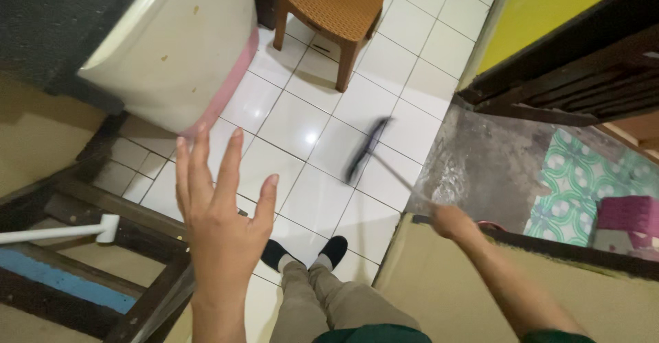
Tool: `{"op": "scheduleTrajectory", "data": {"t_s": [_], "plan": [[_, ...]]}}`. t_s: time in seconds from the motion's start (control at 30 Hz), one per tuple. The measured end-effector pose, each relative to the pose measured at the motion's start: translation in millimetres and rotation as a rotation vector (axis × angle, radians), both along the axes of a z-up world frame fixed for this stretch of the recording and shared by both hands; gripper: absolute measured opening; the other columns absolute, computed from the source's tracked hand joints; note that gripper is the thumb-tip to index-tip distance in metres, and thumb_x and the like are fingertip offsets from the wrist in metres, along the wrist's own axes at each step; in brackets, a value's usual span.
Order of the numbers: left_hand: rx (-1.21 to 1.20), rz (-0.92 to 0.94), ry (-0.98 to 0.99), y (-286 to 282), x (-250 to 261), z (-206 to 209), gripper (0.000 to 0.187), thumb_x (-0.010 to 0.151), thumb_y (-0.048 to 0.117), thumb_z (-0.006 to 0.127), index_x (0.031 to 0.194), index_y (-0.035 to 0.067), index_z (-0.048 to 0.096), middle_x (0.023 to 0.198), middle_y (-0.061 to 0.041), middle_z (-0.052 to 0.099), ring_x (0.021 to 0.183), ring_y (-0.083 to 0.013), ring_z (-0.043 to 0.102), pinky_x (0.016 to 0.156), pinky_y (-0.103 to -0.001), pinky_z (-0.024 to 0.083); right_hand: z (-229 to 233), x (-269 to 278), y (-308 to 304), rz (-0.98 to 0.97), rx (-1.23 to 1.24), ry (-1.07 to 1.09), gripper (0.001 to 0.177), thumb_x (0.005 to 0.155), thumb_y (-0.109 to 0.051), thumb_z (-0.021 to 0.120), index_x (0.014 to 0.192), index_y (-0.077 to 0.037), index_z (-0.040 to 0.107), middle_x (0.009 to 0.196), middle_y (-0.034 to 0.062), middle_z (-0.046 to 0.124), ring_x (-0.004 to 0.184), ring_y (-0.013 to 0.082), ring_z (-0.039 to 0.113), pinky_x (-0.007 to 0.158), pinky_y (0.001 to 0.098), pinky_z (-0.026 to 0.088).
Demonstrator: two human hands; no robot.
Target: The person picks up several books and notebooks from a wicker chair and stacks them on a nearby countertop. Then the person uses a broom to sweep the tiled floor in the same room.
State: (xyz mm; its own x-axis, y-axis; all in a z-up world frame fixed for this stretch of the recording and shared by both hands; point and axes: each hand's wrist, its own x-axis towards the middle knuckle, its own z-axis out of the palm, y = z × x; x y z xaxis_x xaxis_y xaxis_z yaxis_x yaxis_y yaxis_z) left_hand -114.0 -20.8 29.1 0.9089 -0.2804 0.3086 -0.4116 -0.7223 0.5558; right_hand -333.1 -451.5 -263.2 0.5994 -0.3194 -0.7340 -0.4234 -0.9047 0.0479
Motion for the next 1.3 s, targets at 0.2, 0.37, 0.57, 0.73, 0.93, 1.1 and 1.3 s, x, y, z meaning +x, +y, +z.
{"op": "scheduleTrajectory", "data": {"t_s": [0.2, 0.37, 0.57, 0.73, 0.93, 1.1, 1.3], "plan": [[-0.005, -0.005, -0.002, -3.9, -5.1, 0.0, 0.067, 0.089, 0.024, 0.080, 0.150, 0.011, 0.057, 0.164, -0.022, 0.038, 0.155, -0.0493, 0.029, 0.123, -0.061, 0.032, -23.1, 116.4, 142.4, 0.026, 0.271, -0.100, 0.072, 0.094, -0.009, 0.052, 0.158, -0.037, 0.037, 0.116, 0.0193, 0.072, 0.107, 0.0369, 0.069, 0.093, 0.0482, 0.055], [0.039, 0.032, 0.010, -4.4, -8.8, 1.3, 0.068, 0.087, 0.024, 0.081, 0.149, 0.010, 0.057, 0.163, -0.022, 0.038, 0.154, -0.0500, 0.029, 0.121, -0.061, 0.032, -31.3, 193.7, 237.3, 0.091, 0.234, 0.009, 0.053, 0.105, -0.025, 0.050, 0.153, -0.045, 0.044, 0.106, 0.0091, 0.073, 0.096, 0.0274, 0.074, 0.081, 0.0441, 0.060], [0.024, 0.073, 0.018, 3.0, -13.2, -3.1, 0.067, 0.087, 0.023, 0.080, 0.148, 0.010, 0.057, 0.163, -0.022, 0.039, 0.154, -0.0497, 0.029, 0.122, -0.061, 0.032, -90.4, 161.7, 200.3, 0.217, 0.246, -0.014, 0.058, 0.102, -0.023, 0.053, 0.156, -0.041, 0.039, 0.114, 0.0120, 0.071, 0.103, 0.0307, 0.070, 0.084, 0.0477, 0.059], [0.012, 0.088, -0.012, 9.5, -8.6, -1.0, 0.067, 0.086, 0.022, 0.080, 0.148, 0.011, 0.058, 0.162, -0.022, 0.039, 0.153, -0.0491, 0.030, 0.121, -0.061, 0.032, -101.2, 53.6, 59.4, 0.281, 0.177, 0.086, 0.068, 0.096, -0.020, 0.055, 0.158, -0.035, 0.032, 0.115, 0.0150, 0.071, 0.106, 0.0354, 0.069, 0.091, 0.0489, 0.056], [0.015, 0.145, -0.008, 29.0, -3.4, 9.5, 0.066, 0.085, 0.025, 0.080, 0.146, 0.011, 0.059, 0.162, -0.021, 0.038, 0.152, -0.0497, 0.029, 0.119, -0.061, 0.031, -27.5, -33.2, -28.8, -0.034, -0.056, 0.171, 0.038, 0.101, -0.026, 0.050, 0.137, -0.026, 0.064, 0.127, 0.0143, 0.069, 0.119, 0.0364, 0.066, 0.101, 0.0493, 0.053], [0.006, 0.222, -0.043, 58.3, 3.8, 18.6, 0.066, 0.086, 0.026, 0.080, 0.147, 0.011, 0.058, 0.162, -0.021, 0.038, 0.152, -0.0484, 0.029, 0.120, -0.060, 0.031, -7.6, -5.5, -13.2, 0.006, -0.008, 0.223, 0.044, 0.102, -0.027, 0.051, 0.147, -0.024, 0.054, 0.112, 0.0136, 0.078, 0.102, 0.0300, 0.078, 0.090, 0.0437, 0.061], [0.013, 0.268, -0.078, 99.9, 22.9, 24.8, 0.066, 0.086, 0.025, 0.080, 0.147, 0.012, 0.058, 0.162, -0.021, 0.038, 0.152, -0.0487, 0.029, 0.121, -0.059, 0.031, 32.6, 93.0, 117.4, 0.188, 0.147, 0.131, 0.059, 0.104, -0.022, 0.046, 0.158, -0.043, 0.033, 0.104, 0.0178, 0.075, 0.094, 0.0338, 0.074, 0.086, 0.0484, 0.059]]}}
